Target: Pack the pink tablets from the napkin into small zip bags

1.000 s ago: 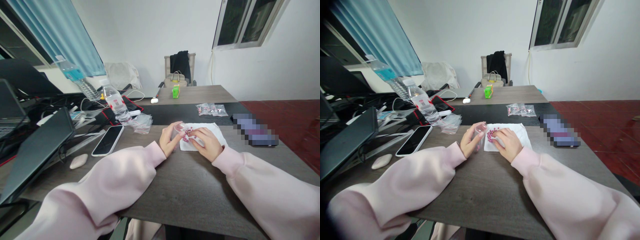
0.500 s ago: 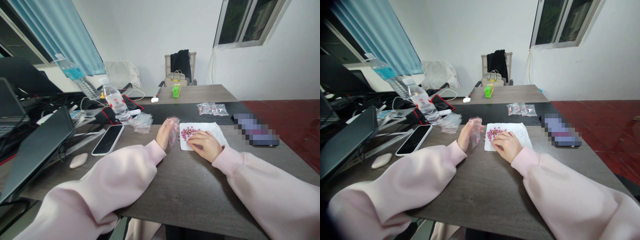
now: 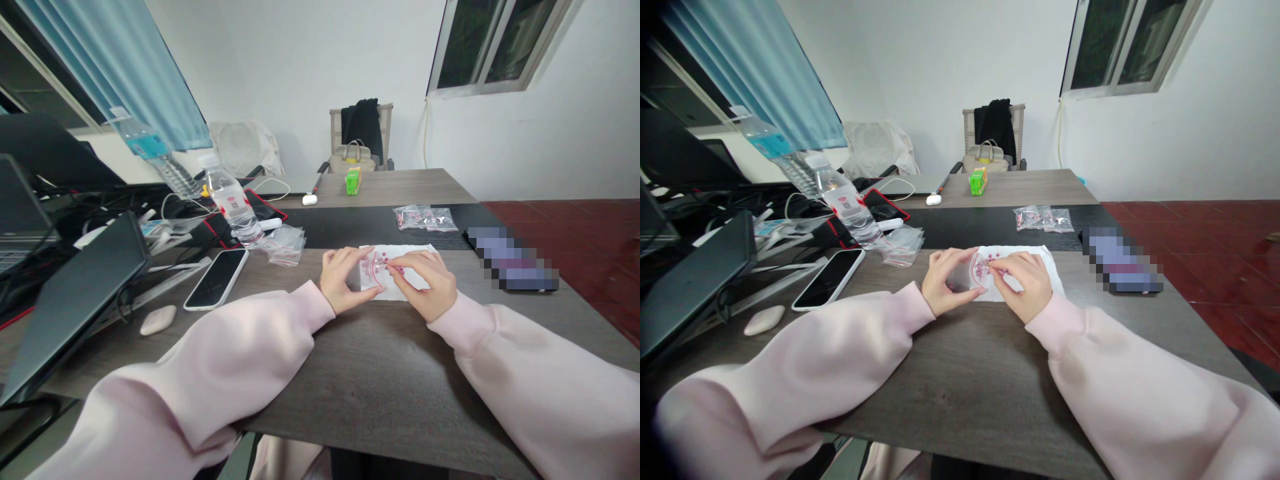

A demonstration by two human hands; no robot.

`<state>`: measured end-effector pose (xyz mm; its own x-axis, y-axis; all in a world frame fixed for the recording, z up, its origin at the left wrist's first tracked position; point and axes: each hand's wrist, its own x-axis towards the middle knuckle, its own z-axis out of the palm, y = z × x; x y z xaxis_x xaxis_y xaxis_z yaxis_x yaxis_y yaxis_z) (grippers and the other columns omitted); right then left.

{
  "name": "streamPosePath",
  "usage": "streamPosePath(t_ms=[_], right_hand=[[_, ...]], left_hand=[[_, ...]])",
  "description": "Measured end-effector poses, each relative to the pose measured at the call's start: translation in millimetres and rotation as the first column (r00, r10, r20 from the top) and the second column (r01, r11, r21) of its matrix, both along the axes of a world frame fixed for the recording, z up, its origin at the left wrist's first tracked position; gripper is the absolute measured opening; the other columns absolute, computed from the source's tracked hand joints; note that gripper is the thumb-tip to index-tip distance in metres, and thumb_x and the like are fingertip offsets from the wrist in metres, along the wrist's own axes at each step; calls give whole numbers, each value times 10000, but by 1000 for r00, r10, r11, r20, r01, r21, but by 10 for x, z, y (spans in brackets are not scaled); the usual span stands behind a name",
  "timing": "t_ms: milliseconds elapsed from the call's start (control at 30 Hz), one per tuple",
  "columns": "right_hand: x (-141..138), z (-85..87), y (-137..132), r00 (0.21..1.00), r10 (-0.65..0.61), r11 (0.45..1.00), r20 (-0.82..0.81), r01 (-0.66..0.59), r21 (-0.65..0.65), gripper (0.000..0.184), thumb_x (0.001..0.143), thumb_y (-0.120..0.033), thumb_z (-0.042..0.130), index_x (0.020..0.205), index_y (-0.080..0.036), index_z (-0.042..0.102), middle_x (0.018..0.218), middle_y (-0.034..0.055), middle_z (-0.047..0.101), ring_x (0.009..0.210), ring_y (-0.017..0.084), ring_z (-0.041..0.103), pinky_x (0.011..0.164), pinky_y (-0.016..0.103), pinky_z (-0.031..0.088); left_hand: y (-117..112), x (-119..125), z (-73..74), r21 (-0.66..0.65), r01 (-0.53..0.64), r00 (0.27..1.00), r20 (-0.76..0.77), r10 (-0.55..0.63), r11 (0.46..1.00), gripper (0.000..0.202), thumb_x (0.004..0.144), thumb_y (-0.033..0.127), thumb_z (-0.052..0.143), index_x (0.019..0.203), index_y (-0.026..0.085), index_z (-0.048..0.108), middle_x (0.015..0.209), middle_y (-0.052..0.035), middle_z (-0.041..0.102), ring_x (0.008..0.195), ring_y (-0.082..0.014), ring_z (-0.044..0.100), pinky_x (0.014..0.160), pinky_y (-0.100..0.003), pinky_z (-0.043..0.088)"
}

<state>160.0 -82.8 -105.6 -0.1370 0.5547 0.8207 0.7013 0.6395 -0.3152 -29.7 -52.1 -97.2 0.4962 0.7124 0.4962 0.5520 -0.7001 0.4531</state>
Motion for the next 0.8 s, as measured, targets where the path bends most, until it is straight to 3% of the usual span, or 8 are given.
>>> streamPosePath(t_ms=[267,500,633,667,733,767,800], right_hand=[[5,-8,28,984,170,985,54,-170,0,164,862,-202,557,941,-247,694,886,35,738,835,195,664,760,371,531],[-24,2,-10,948,319,947,7,-318,-40,179,857,-167,537,977,-194,667,945,89,723,912,194,674,808,356,556],[-51,-31,-10,929,368,929,23,-368,-35,102,831,-180,586,891,-189,667,890,91,705,841,174,676,757,315,573],[-59,-45,-1,929,370,929,16,-370,-22,87,828,-164,586,853,-191,665,860,84,699,805,164,675,732,301,576],[-73,-66,16,930,369,930,-6,-369,0,97,822,-128,582,805,-188,656,825,81,687,770,155,671,704,287,576],[-79,-72,21,929,370,929,-13,-370,6,98,815,-117,584,798,-186,652,822,85,683,769,157,669,701,287,576],[-84,-73,23,928,372,928,-19,-372,9,97,809,-110,588,797,-184,649,822,89,680,770,160,669,702,289,575]], left_hand=[[48,1,-26,-11,44,998,55,-43,999,588,712,472,687,1219,212,542,1020,-65,653,947,-215,587,907,-379,331],[41,20,-33,-50,161,963,227,-146,986,460,798,454,610,1161,172,590,961,-85,650,891,-193,593,835,-338,458],[263,-47,1,-128,177,956,258,-140,976,411,923,450,392,1065,161,647,1041,-98,659,1010,-187,601,926,-332,459],[376,-99,9,-159,141,969,224,-104,977,443,955,418,306,1050,162,655,1084,-95,657,1062,-180,590,966,-330,442],[629,-244,14,-164,-89,993,66,101,982,398,964,337,309,1148,162,615,1227,-95,609,1196,-178,523,1053,-340,374],[745,-326,10,-156,-232,971,-98,219,960,362,945,300,373,1225,176,567,1338,-92,534,1270,-193,462,1079,-363,345],[841,-405,0,-130,-366,904,-284,319,921,380,933,267,403,1289,192,512,1418,-89,452,1319,-214,406,1089,-400,329]])
